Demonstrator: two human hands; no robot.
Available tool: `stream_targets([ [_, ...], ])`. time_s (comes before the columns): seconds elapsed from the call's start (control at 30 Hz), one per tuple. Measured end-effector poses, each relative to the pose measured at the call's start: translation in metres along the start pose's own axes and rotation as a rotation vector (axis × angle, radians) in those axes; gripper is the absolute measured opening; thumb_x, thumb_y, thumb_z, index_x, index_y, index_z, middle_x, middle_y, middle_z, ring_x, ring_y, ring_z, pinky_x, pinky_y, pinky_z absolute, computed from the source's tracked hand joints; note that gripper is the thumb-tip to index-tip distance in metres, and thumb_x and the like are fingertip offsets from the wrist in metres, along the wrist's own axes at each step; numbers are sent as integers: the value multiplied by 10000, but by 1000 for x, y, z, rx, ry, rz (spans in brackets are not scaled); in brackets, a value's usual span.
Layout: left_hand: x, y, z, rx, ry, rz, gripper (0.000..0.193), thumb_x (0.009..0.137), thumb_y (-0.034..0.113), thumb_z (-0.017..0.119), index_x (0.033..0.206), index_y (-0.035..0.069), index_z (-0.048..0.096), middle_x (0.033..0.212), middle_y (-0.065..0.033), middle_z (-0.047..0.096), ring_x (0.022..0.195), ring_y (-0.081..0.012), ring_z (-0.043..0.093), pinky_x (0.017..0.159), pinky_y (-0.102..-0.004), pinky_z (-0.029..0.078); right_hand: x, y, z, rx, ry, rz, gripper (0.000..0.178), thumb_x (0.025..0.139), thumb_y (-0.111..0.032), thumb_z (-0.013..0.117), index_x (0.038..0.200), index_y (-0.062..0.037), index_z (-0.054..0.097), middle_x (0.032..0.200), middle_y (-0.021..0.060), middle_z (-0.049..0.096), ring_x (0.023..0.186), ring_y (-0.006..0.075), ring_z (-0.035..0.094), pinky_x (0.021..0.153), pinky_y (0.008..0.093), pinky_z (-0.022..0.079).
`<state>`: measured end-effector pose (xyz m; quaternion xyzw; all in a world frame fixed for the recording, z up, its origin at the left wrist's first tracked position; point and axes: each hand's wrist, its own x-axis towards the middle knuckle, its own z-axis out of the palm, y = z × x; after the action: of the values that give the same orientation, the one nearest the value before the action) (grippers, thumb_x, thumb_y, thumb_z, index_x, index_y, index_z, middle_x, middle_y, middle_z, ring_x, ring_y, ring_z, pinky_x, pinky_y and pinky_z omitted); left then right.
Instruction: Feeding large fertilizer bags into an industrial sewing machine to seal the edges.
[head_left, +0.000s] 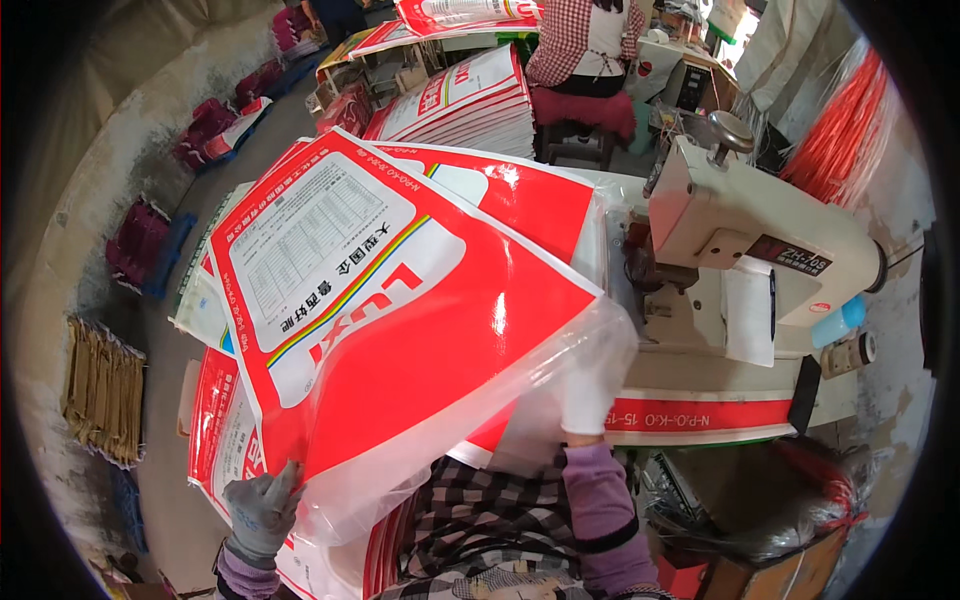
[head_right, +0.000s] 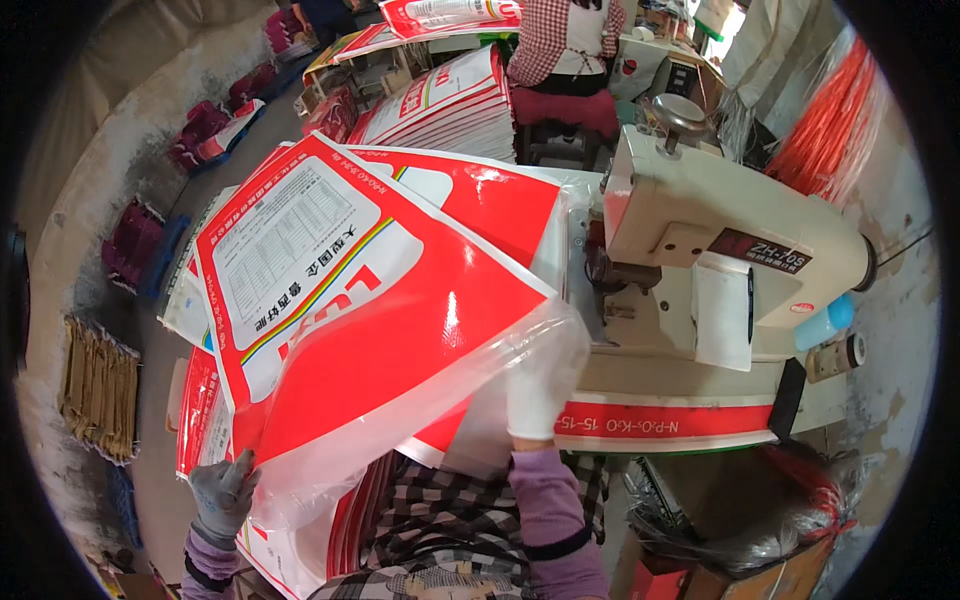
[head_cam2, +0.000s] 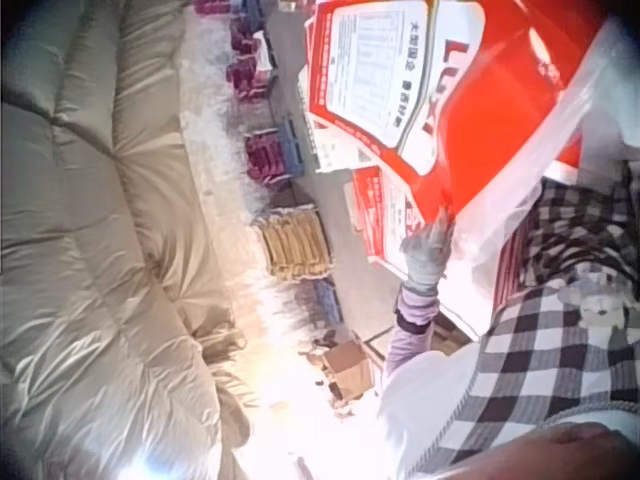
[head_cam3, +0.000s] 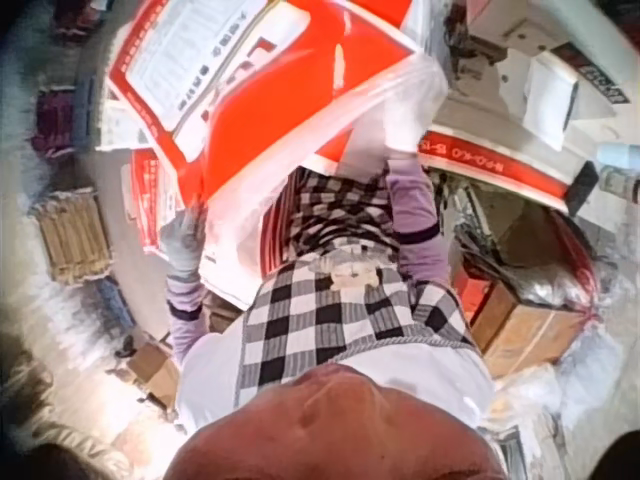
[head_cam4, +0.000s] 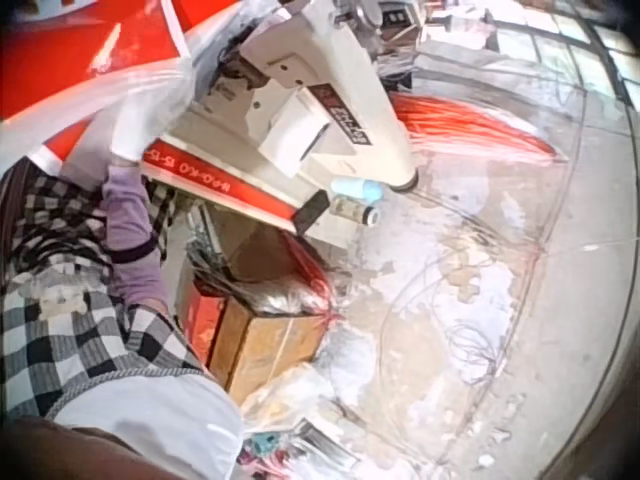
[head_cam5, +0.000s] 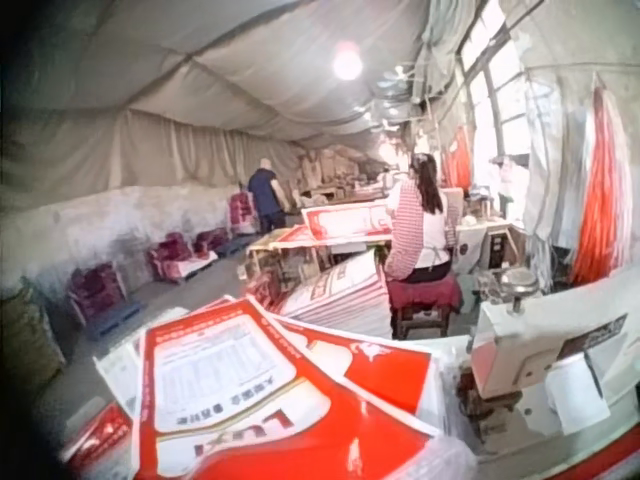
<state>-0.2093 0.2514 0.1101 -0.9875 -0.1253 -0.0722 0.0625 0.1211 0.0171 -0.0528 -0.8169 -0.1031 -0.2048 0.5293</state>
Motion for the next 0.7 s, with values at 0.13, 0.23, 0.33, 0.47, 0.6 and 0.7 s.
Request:
stream_targets([
  [0.13, 7, -2, 6, -106, 138, -49, 360, 693, 99, 773, 1042, 89, 686, 570, -59, 514, 454, -231, 505, 432, -369, 367, 15, 0, -27, -89, 348, -14, 518, 766, -64, 697, 1251, 26, 539, 1316, 210, 465, 1227, 379, 442, 1055, 458, 350],
  [0.23, 12, -5, 6, -176, 273, -125, 303, 708, 106, 770, 995, 70, 677, 620, -93, 549, 509, -258, 541, 465, -385, 387, 20, 30, -34, -105, -162, -550, 163, 797, -37, 642, 945, -60, 704, 1003, 93, 659, 988, 313, 596, 906, 442, 467],
  [0.33, 15, -14, 3, -183, 311, -135, 285, 707, 136, 788, 953, 62, 665, 658, -97, 576, 517, -278, 550, 475, -385, 401, 10, 41, -13, 357, -334, 214, 149, 824, -17, 590, 929, -34, 695, 815, 70, 671, 708, 244, 637, 709, 372, 529],
  [0.47, 1, -24, 0, -62, 77, -11, 363, 682, 175, 796, 1010, 84, 670, 599, -66, 545, 459, -272, 518, 440, -387, 384, 28, 41, -2, 31, -110, 69, 47, 755, -23, 630, 780, -13, 668, 671, 103, 624, 572, 114, 570, 561, 282, 463],
  [0.6, -24, -28, 2, 25, -70, 148, 430, 640, 64, 736, 1063, 119, 679, 544, -56, 462, 424, -245, 488, 419, -383, 375, 49, 57, -10, -302, -222, -309, 210, 665, -11, 632, 865, -45, 686, 773, 134, 631, 675, 242, 618, 631, 344, 497],
  [0.7, -55, -60, 16, -75, -35, 8, 289, 788, 69, 649, 1076, 91, 676, 642, -94, 564, 550, -295, 551, 497, -402, 442, 75, -3, -7, -59, -404, -764, 363, 690, -62, 630, 1051, -87, 655, 1085, 142, 608, 994, 306, 584, 815, 370, 485],
])
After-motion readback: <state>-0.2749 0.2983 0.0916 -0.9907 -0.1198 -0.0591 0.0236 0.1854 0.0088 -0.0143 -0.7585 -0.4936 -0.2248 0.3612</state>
